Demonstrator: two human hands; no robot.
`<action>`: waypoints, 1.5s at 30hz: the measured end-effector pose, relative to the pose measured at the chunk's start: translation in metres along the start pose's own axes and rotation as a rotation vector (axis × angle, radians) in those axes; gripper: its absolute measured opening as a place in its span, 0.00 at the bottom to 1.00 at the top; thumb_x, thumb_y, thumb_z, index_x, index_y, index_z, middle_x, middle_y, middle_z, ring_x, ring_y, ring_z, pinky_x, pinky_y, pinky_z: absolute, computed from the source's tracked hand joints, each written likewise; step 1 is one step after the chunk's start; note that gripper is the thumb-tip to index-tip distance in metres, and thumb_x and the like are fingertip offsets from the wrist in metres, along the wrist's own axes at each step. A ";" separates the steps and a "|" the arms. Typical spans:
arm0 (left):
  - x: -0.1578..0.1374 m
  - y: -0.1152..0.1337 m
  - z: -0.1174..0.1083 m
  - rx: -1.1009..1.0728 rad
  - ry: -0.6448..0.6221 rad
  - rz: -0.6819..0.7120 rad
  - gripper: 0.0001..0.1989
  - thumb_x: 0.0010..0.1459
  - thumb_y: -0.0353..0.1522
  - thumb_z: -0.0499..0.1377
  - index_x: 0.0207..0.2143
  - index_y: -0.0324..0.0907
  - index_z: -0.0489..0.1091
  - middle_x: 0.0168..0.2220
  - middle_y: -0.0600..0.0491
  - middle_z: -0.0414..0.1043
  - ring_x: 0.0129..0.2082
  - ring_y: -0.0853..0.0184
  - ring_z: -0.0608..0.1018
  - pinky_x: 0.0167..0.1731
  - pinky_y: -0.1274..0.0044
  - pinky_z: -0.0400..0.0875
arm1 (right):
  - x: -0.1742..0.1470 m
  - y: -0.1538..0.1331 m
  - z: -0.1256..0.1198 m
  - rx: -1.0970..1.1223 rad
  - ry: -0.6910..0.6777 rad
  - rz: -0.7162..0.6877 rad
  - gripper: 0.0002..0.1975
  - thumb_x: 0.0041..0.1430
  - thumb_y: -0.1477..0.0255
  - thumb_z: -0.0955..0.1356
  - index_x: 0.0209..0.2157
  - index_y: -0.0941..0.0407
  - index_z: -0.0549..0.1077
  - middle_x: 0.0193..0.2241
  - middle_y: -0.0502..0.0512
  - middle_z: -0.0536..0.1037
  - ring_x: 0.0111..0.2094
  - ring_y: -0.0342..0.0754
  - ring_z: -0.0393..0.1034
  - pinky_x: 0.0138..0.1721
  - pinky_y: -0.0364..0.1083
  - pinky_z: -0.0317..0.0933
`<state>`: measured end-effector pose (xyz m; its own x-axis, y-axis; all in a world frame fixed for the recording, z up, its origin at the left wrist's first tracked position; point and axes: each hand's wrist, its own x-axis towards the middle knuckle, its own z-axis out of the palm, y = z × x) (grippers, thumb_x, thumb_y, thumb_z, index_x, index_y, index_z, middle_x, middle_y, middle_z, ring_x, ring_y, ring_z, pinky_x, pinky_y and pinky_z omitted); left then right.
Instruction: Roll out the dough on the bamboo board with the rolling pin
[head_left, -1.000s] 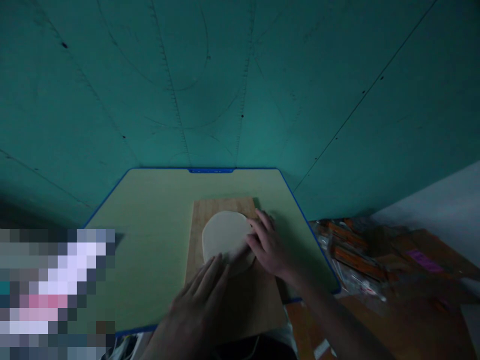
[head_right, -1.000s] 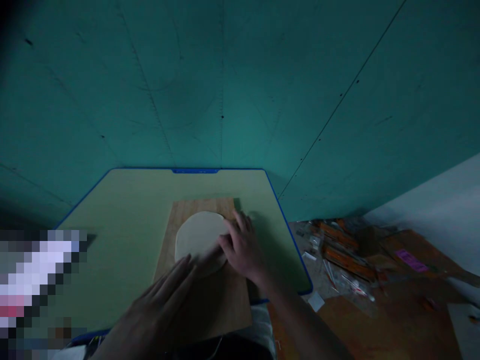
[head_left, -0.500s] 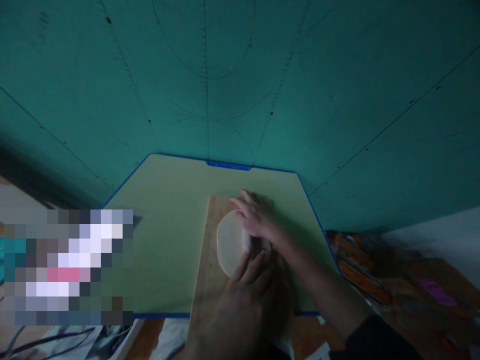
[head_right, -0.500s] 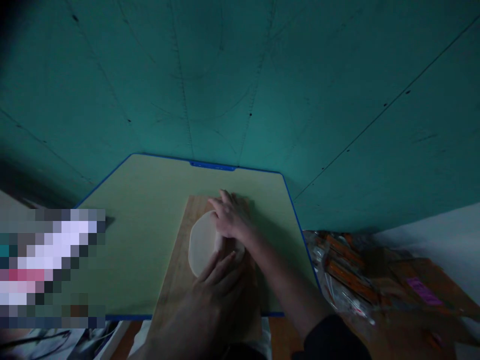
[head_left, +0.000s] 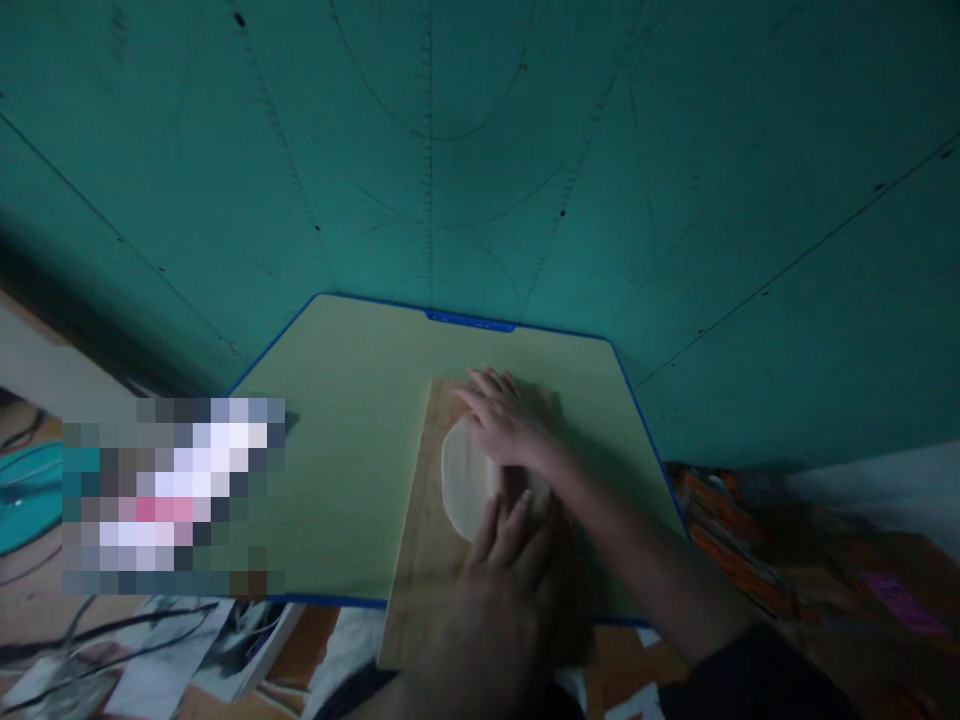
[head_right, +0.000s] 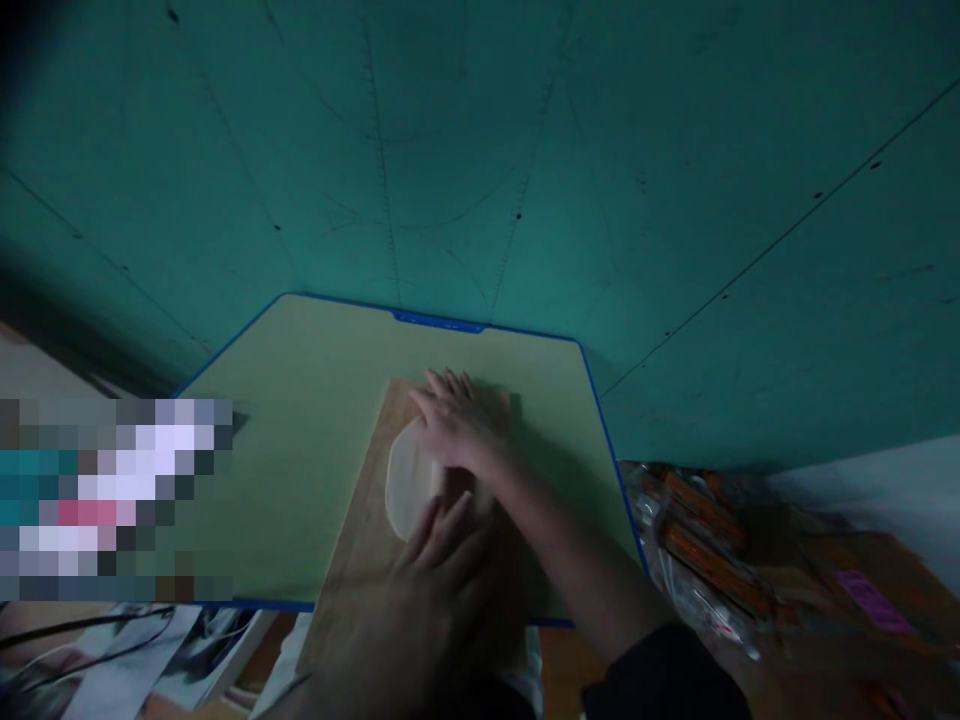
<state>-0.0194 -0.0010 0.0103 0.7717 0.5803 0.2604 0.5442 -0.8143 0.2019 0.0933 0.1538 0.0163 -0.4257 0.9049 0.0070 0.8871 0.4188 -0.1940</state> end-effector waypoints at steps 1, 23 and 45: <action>0.012 0.008 0.006 0.010 0.000 0.037 0.22 0.69 0.41 0.54 0.59 0.40 0.71 0.66 0.43 0.64 0.69 0.46 0.60 0.66 0.52 0.54 | -0.008 0.013 -0.002 0.006 -0.030 0.046 0.24 0.68 0.72 0.59 0.64 0.54 0.67 0.70 0.62 0.58 0.71 0.59 0.48 0.69 0.63 0.41; -0.020 -0.013 -0.004 -0.050 0.050 -0.070 0.22 0.67 0.35 0.56 0.63 0.46 0.66 0.71 0.47 0.54 0.71 0.49 0.53 0.64 0.57 0.62 | 0.014 -0.033 0.004 -0.016 0.028 -0.044 0.23 0.69 0.67 0.61 0.63 0.56 0.68 0.69 0.64 0.59 0.71 0.59 0.45 0.69 0.65 0.33; -0.034 -0.012 -0.005 -0.116 0.041 -0.103 0.21 0.65 0.46 0.59 0.54 0.45 0.73 0.69 0.45 0.58 0.71 0.48 0.53 0.63 0.53 0.61 | 0.013 -0.033 0.011 0.181 0.076 -0.134 0.16 0.67 0.73 0.63 0.50 0.52 0.79 0.60 0.54 0.74 0.67 0.52 0.56 0.68 0.58 0.45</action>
<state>-0.0537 -0.0114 0.0034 0.6987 0.6625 0.2702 0.5763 -0.7449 0.3361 0.0568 0.1513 0.0119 -0.5162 0.8484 0.1172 0.7744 0.5208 -0.3593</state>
